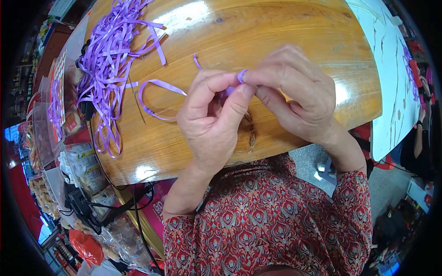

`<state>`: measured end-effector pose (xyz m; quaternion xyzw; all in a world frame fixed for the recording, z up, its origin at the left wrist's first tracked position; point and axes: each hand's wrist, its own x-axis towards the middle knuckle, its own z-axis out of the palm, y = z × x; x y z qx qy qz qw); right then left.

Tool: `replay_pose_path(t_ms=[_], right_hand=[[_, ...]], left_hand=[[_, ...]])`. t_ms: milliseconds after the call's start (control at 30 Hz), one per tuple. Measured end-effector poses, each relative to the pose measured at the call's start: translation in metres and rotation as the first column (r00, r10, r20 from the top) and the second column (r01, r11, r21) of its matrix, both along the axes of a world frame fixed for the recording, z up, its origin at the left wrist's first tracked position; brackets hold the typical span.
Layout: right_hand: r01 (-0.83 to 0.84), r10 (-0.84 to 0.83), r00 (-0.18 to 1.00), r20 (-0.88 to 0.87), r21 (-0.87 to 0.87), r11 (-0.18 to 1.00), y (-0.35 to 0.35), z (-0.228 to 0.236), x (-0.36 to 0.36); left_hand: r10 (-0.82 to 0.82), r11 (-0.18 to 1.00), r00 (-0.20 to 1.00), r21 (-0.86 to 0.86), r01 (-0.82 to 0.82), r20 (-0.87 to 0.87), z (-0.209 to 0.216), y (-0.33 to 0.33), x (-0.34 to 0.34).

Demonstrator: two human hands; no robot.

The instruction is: Tying individual knots into thin purple plastic ribbons while sitting at a table.

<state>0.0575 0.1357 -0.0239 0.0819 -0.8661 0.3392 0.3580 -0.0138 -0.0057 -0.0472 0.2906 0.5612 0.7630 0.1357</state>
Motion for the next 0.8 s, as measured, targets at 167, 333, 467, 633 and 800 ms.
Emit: replay_pose_path(t_ms=[167, 333, 467, 633, 800], right_hand=[[0.038, -0.017, 0.991, 0.132, -0.162, 0.986, -0.008, 0.006, 0.002], [-0.084, 0.248, 0.935, 0.253, -0.524, 0.848, -0.003, 0.005, 0.004], [-0.153, 0.220, 0.949, 0.224, -0.282, 0.947, 0.003, 0.010, 0.004], [-0.181, 0.204, 0.979, -0.015, 0.403, 0.897, 0.011, 0.013, -0.001], [-0.285, 0.374, 0.924, -0.074, 0.518, 0.806, 0.020, 0.014, -0.008]], left_hand=[[-0.019, 0.999, 0.997, 0.036, 0.016, 0.070, 0.003, -0.002, 0.000], [-0.106, 0.994, 0.978, 0.056, 0.097, 0.180, 0.009, -0.006, 0.001], [-0.144, 0.989, 0.980, 0.001, 0.146, 0.136, 0.011, -0.012, -0.001], [-0.126, 0.955, 0.939, -0.216, 0.202, 0.320, 0.027, -0.018, -0.005], [-0.201, 0.904, 0.902, -0.281, 0.321, 0.382, 0.026, -0.024, -0.014]])
